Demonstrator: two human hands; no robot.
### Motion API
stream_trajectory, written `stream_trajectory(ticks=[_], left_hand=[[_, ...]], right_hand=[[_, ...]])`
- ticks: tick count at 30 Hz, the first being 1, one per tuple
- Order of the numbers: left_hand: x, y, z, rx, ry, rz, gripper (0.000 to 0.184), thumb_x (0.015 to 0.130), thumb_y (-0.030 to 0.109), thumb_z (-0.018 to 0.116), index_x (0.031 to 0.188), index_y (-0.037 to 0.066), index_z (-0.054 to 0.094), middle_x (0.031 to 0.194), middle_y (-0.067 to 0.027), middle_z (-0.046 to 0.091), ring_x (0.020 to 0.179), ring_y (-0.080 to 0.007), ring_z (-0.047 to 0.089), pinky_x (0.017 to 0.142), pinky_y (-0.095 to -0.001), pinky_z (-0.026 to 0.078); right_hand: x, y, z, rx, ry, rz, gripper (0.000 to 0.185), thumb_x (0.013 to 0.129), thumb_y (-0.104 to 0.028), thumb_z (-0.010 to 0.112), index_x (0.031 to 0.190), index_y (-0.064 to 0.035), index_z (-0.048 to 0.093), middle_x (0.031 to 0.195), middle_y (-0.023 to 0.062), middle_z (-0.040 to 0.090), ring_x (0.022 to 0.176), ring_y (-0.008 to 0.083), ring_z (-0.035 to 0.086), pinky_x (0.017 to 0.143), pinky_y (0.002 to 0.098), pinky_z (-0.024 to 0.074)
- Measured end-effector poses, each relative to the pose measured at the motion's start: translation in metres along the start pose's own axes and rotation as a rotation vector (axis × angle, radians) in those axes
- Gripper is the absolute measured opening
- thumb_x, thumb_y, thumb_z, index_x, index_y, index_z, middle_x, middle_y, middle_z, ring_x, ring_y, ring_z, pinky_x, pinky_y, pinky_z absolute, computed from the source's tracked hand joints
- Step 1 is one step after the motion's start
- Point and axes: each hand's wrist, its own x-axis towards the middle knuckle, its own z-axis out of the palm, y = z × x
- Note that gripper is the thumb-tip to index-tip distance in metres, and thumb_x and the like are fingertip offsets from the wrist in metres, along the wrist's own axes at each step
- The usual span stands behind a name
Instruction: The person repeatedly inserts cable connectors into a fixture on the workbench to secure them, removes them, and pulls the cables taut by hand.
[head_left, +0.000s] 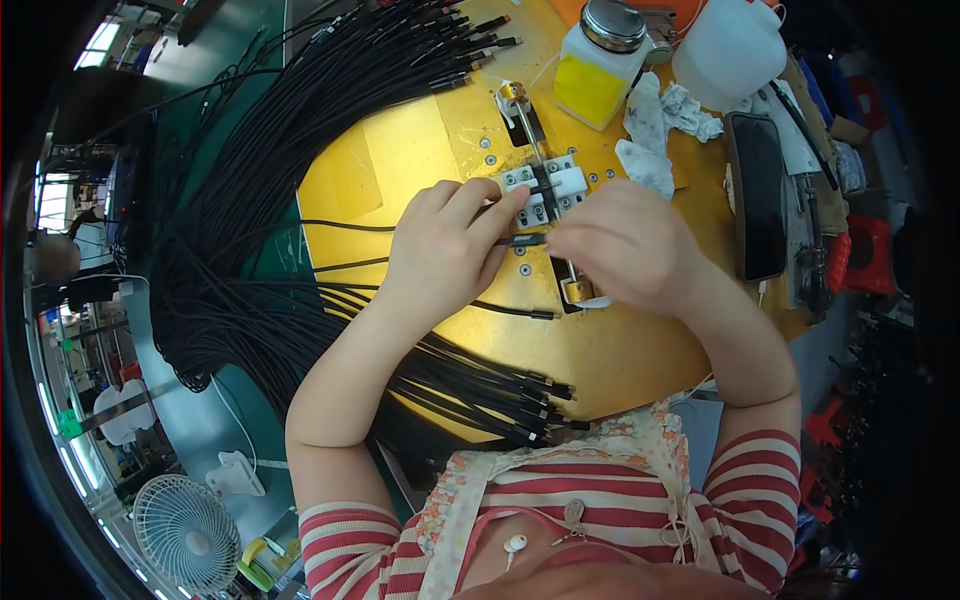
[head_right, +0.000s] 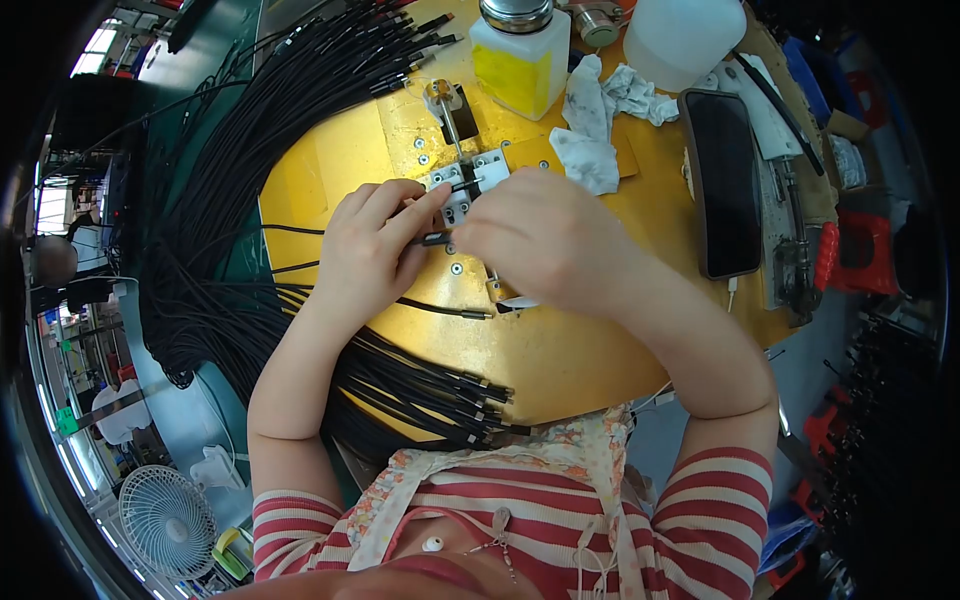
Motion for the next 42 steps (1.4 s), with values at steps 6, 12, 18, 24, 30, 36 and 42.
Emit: stream_trajectory(ticks=[6, 12, 18, 24, 30, 36, 42], left_hand=[[-0.002, -0.004, 0.001, -0.022, -0.015, -0.006, 0.050, 0.066, -0.003, 0.068, 0.115, 0.009, 0.065, 0.093, -0.0054, 0.062, 0.081, -0.0233, 0.058, 0.074, -0.0348, 0.048], [-0.001, -0.008, -0.024, -0.370, -0.081, -0.144, 0.039, 0.076, -0.005, 0.065, 0.113, 0.006, 0.064, 0.083, -0.0094, 0.062, 0.072, -0.0223, 0.061, 0.066, -0.0309, 0.049], [0.003, 0.001, -0.033, -0.475, -0.170, -0.253, 0.038, 0.082, -0.002, 0.063, 0.119, 0.007, 0.062, 0.081, -0.0101, 0.061, 0.064, -0.0210, 0.062, 0.061, -0.0293, 0.050], [-0.004, -0.004, -0.008, -0.025, -0.144, -0.076, 0.054, 0.074, -0.001, 0.066, 0.125, 0.015, 0.061, 0.091, -0.0045, 0.061, 0.066, -0.0204, 0.063, 0.059, -0.0324, 0.052], [-0.005, -0.005, -0.003, 0.066, -0.130, -0.046, 0.057, 0.070, -0.001, 0.067, 0.124, 0.016, 0.063, 0.090, -0.0029, 0.060, 0.066, -0.0193, 0.062, 0.058, -0.0310, 0.053], [-0.006, -0.006, -0.001, 0.080, -0.109, -0.029, 0.056, 0.069, -0.001, 0.067, 0.123, 0.016, 0.063, 0.089, -0.0025, 0.059, 0.064, -0.0188, 0.061, 0.057, -0.0305, 0.052], [-0.006, -0.009, 0.001, 0.060, -0.068, 0.003, 0.053, 0.071, 0.001, 0.068, 0.122, 0.016, 0.064, 0.088, -0.0024, 0.058, 0.064, -0.0183, 0.060, 0.057, -0.0303, 0.051]], right_hand=[[0.001, 0.013, -0.008, 0.040, 0.024, 0.132, 0.016, 0.075, -0.005, 0.071, 0.089, -0.0030, 0.065, 0.082, 0.0091, 0.063, 0.077, 0.0265, 0.061, 0.066, 0.0341, 0.0488], [0.002, 0.014, -0.006, 0.420, 0.090, 0.381, 0.010, 0.079, 0.000, 0.069, 0.089, -0.0003, 0.068, 0.080, 0.0079, 0.066, 0.075, 0.0192, 0.061, 0.065, 0.0270, 0.0472], [0.004, 0.019, 0.001, 0.401, 0.118, 0.506, 0.007, 0.079, -0.001, 0.071, 0.086, -0.0006, 0.068, 0.083, 0.0046, 0.061, 0.072, 0.0143, 0.058, 0.062, 0.0253, 0.0449], [-0.001, 0.032, 0.011, 0.270, 0.060, 0.573, 0.009, 0.077, -0.006, 0.073, 0.084, -0.0020, 0.068, 0.083, 0.0051, 0.055, 0.075, 0.0185, 0.056, 0.066, 0.0295, 0.0446], [0.002, 0.027, 0.008, -0.043, 0.026, 0.359, 0.008, 0.074, -0.008, 0.072, 0.077, -0.0036, 0.065, 0.083, 0.0052, 0.055, 0.079, 0.0238, 0.056, 0.072, 0.0352, 0.0440], [0.006, 0.021, 0.003, -0.231, -0.040, 0.214, 0.007, 0.074, -0.009, 0.068, 0.076, -0.0054, 0.063, 0.082, 0.0037, 0.054, 0.079, 0.0217, 0.056, 0.069, 0.0355, 0.0429], [0.005, 0.018, -0.002, -0.250, -0.096, 0.209, 0.011, 0.074, -0.006, 0.068, 0.084, -0.0034, 0.064, 0.087, 0.0062, 0.058, 0.080, 0.0231, 0.057, 0.070, 0.0353, 0.0437]])
